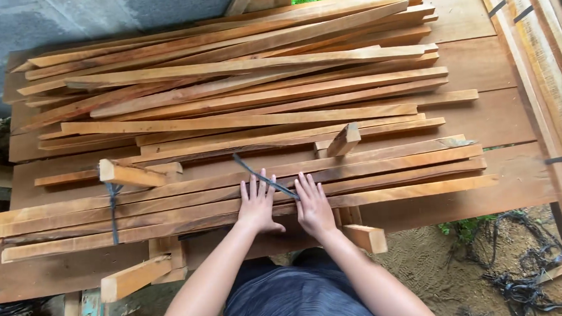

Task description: Bundling thin wood strips using plastic ties.

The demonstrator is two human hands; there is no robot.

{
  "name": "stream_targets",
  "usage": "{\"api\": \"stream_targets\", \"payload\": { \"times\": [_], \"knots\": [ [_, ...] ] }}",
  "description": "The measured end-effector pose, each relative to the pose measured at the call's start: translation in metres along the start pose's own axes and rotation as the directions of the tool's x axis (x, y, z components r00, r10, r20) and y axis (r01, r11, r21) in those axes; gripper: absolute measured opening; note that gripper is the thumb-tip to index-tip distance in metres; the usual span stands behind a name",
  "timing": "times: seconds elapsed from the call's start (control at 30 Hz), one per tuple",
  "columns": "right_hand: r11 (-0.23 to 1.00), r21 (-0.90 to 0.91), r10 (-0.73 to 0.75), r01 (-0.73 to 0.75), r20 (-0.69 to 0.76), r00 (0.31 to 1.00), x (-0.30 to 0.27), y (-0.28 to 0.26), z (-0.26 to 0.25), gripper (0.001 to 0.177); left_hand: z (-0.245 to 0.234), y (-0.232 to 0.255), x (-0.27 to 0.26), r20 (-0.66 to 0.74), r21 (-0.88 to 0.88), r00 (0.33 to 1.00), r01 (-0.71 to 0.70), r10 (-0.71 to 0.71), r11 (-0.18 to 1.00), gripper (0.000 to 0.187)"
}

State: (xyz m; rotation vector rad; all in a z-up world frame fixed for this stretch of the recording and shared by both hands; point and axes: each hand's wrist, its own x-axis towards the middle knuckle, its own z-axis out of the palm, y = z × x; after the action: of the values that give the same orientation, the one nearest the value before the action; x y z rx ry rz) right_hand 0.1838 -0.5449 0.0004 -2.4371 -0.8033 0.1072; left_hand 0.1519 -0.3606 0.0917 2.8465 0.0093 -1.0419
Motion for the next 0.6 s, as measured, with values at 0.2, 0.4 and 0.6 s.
{"api": "stream_targets", "payload": {
  "times": [0.2,0.4,0.6],
  "knots": [
    [0.995,0.1,-0.014,0.018,-0.046,0.999,0.003,0.001,-0.006,0.056,0.06,-0.008,0.033,-0.295,0.106,0.954,0.089,-0.054,0.99,0.134],
    [0.819,0.552,0.31,-0.159,-0.191,0.931,-0.001,-0.007,-0.028,0.03,0.049,-0.006,0.025,-0.293,0.034,0.955,0.058,-0.045,0.998,0.135],
    [0.38,0.743,0.578,-0.55,0.273,0.769,-0.07,0.04,0.041,0.044,0.059,-0.01,0.03,-0.269,0.02,0.962,0.048,-0.041,0.999,0.132]
  ]
}}
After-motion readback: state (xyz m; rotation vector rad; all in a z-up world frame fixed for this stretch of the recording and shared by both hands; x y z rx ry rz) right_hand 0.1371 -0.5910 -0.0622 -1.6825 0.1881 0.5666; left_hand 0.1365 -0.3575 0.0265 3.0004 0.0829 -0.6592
